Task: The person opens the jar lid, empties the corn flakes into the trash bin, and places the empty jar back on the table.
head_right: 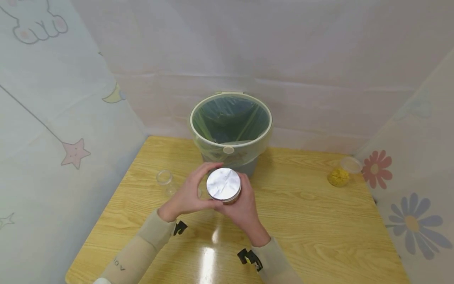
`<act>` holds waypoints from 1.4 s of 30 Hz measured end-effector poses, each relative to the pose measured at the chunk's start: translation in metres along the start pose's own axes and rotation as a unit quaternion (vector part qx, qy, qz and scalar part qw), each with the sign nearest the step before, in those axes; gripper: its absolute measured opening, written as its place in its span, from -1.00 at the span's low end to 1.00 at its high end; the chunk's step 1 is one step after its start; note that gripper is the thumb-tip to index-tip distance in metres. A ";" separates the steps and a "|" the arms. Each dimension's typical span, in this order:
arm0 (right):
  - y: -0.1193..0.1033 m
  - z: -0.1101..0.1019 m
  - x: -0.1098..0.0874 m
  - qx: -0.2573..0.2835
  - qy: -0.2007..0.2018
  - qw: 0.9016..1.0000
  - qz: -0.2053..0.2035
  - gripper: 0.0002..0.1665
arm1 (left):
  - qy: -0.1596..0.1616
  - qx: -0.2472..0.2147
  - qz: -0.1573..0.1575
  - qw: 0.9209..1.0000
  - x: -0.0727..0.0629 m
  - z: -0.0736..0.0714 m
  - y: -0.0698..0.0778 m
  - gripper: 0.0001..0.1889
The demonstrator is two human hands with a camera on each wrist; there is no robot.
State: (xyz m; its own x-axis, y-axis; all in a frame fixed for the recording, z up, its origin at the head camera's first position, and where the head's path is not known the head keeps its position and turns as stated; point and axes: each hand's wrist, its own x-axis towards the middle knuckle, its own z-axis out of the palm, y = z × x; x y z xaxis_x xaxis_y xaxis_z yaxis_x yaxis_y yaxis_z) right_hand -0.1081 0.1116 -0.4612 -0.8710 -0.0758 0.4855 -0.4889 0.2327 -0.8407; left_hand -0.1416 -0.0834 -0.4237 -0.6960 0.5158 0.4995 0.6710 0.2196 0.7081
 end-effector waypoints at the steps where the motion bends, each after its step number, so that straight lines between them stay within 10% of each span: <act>1: 0.000 0.000 0.000 0.000 0.001 1.000 0.003 -0.06 | -0.006 -0.006 0.006 1.000 0.000 0.000 0.000 -0.03; 30: -0.004 0.002 -0.001 0.009 -0.001 1.000 -0.016 -0.07 | 0.044 -0.003 -0.012 0.999 0.001 0.002 -0.001 -0.08; 42: -0.003 0.002 -0.001 0.000 -0.005 1.000 -0.012 -0.07 | -0.022 -0.019 0.019 0.999 0.000 -0.001 0.002 -0.03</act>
State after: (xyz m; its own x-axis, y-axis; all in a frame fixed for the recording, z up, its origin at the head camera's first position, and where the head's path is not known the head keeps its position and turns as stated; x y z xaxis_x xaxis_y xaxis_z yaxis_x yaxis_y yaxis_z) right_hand -0.1055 0.1092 -0.4598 -0.8590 -0.0906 0.5038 -0.5103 0.2302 -0.8286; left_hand -0.1407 -0.0836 -0.4221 -0.6582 0.5585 0.5049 0.6857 0.1679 0.7082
